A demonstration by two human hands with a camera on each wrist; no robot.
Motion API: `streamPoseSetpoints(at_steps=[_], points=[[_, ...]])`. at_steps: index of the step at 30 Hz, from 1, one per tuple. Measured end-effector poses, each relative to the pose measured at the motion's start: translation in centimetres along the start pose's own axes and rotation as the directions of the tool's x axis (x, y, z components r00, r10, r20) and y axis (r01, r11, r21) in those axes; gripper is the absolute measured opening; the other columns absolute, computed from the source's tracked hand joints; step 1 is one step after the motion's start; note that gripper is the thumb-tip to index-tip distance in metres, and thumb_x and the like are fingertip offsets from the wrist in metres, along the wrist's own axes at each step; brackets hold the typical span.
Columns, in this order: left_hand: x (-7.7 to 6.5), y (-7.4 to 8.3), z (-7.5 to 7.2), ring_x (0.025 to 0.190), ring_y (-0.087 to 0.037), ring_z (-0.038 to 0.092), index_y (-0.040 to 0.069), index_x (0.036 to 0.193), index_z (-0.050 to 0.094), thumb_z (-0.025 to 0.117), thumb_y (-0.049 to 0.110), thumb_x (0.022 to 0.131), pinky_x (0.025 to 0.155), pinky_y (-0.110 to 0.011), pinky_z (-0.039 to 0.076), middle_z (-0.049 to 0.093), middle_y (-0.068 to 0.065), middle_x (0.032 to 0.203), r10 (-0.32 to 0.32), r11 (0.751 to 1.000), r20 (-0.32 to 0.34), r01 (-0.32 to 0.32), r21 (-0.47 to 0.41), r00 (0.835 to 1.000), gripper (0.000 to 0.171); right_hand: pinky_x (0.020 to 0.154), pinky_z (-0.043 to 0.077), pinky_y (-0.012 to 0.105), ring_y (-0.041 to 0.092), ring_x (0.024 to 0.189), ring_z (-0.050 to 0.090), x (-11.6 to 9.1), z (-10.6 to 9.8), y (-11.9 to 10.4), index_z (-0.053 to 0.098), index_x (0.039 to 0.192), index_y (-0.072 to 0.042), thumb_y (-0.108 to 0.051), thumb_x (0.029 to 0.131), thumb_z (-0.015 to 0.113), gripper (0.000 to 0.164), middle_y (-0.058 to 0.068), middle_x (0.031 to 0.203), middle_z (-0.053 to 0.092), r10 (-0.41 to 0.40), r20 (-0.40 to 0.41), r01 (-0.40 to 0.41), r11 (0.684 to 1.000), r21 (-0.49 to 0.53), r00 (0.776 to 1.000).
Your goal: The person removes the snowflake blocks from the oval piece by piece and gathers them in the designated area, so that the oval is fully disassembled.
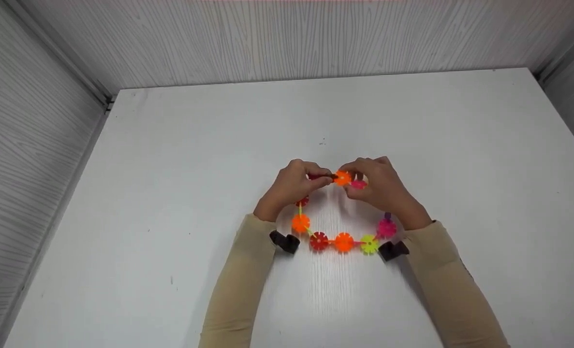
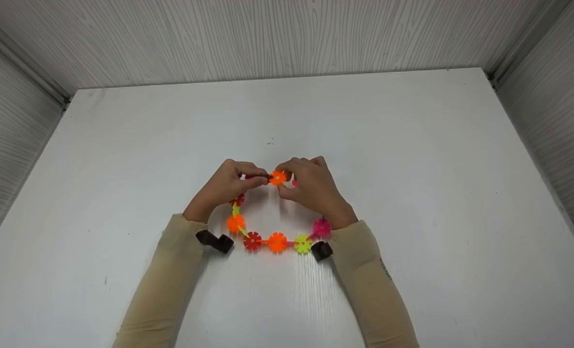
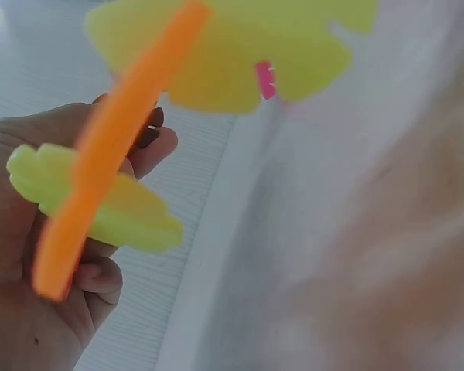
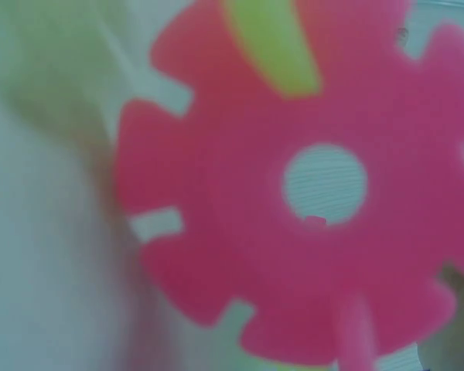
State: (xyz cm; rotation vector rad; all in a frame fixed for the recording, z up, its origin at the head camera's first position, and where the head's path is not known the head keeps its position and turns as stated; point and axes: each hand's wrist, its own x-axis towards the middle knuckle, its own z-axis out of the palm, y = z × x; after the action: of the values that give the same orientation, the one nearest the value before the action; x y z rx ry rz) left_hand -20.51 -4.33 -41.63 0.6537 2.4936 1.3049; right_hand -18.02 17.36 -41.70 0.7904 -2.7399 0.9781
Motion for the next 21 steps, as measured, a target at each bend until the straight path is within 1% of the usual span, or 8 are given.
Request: streamPoseSetpoints(at_steps=[3, 5, 9, 14, 17, 21], points=[[0.01, 0.00, 0.06, 0.083, -0.013, 0.057, 0.015, 0.107, 0.076, 0.064, 0.027, 0.093, 0.068, -0.021, 0.044, 0.074, 0.000, 0.100, -0.006, 1.000, -0.031, 0.007, 0.029, 1.000, 0.022, 0.083, 0.032, 0.041, 0.024, 0.076, 0.055, -0.02, 0.17, -0.14, 0.070, 0.108, -0.005, -0.011, 0.081, 0.070, 0.028, 0.008, 0.084, 0.067, -0.014, -0.047, 0.013, 1.000, -0.021, 0.999], [0.01, 0.03, 0.07, 0.083, -0.013, 0.057, 0.015, 0.107, 0.076, 0.064, 0.027, 0.093, 0.066, -0.021, 0.044, 0.074, 0.000, 0.100, -0.007, 0.999, -0.041, 0.008, 0.038, 0.999, 0.022, 0.082, 0.031, 0.041, 0.026, 0.076, 0.056, -0.02, 0.27, -0.11, 0.070, 0.108, -0.005, -0.011, 0.081, 0.069, 0.028, 0.008, 0.084, 0.067, -0.026, -0.064, 0.025, 0.999, -0.029, 0.998], [0.03, 0.18, 0.06, 0.084, -0.014, 0.056, 0.014, 0.107, 0.076, 0.065, 0.026, 0.092, 0.068, -0.020, 0.045, 0.074, -0.001, 0.099, -0.009, 1.000, -0.019, 0.009, 0.004, 1.000, 0.022, 0.082, 0.031, 0.042, 0.026, 0.077, 0.056, -0.01, 0.14, 0.09, 0.069, 0.109, -0.005, -0.009, 0.080, 0.068, 0.029, 0.008, 0.086, 0.067, -0.051, -0.061, 0.049, 0.998, -0.030, 0.997], [0.00, 0.07, 0.06, 0.089, -0.015, 0.058, 0.013, 0.107, 0.076, 0.065, 0.024, 0.092, 0.076, -0.021, 0.049, 0.073, -0.002, 0.100, 0.004, 0.999, 0.004, -0.004, -0.032, 1.000, 0.021, 0.081, 0.030, 0.040, 0.024, 0.076, 0.055, -0.03, 0.05, 0.32, 0.069, 0.109, -0.006, -0.008, 0.080, 0.068, 0.029, 0.007, 0.088, 0.067, -0.063, -0.051, 0.062, 0.998, -0.020, 0.997], [0.04, 0.01, 0.08, 0.089, -0.015, 0.059, 0.013, 0.107, 0.076, 0.065, 0.025, 0.093, 0.076, -0.022, 0.049, 0.074, -0.002, 0.100, 0.011, 1.000, -0.009, -0.011, -0.018, 1.000, 0.021, 0.081, 0.030, 0.040, 0.024, 0.076, 0.055, -0.01, 0.08, 0.23, 0.069, 0.109, -0.006, -0.010, 0.080, 0.069, 0.029, 0.007, 0.086, 0.067, -0.052, -0.057, 0.051, 0.998, -0.027, 0.997], [0.15, 0.01, 0.14, 0.086, -0.014, 0.059, 0.015, 0.107, 0.076, 0.065, 0.027, 0.093, 0.072, -0.023, 0.047, 0.074, -0.001, 0.100, 0.000, 1.000, -0.039, 0.001, 0.017, 0.999, 0.022, 0.083, 0.031, 0.043, 0.025, 0.075, 0.054, 0.00, 0.14, 0.06, 0.069, 0.108, -0.006, -0.013, 0.081, 0.071, 0.028, 0.008, 0.083, 0.066, -0.049, -0.082, 0.043, 0.997, -0.066, 0.995]])
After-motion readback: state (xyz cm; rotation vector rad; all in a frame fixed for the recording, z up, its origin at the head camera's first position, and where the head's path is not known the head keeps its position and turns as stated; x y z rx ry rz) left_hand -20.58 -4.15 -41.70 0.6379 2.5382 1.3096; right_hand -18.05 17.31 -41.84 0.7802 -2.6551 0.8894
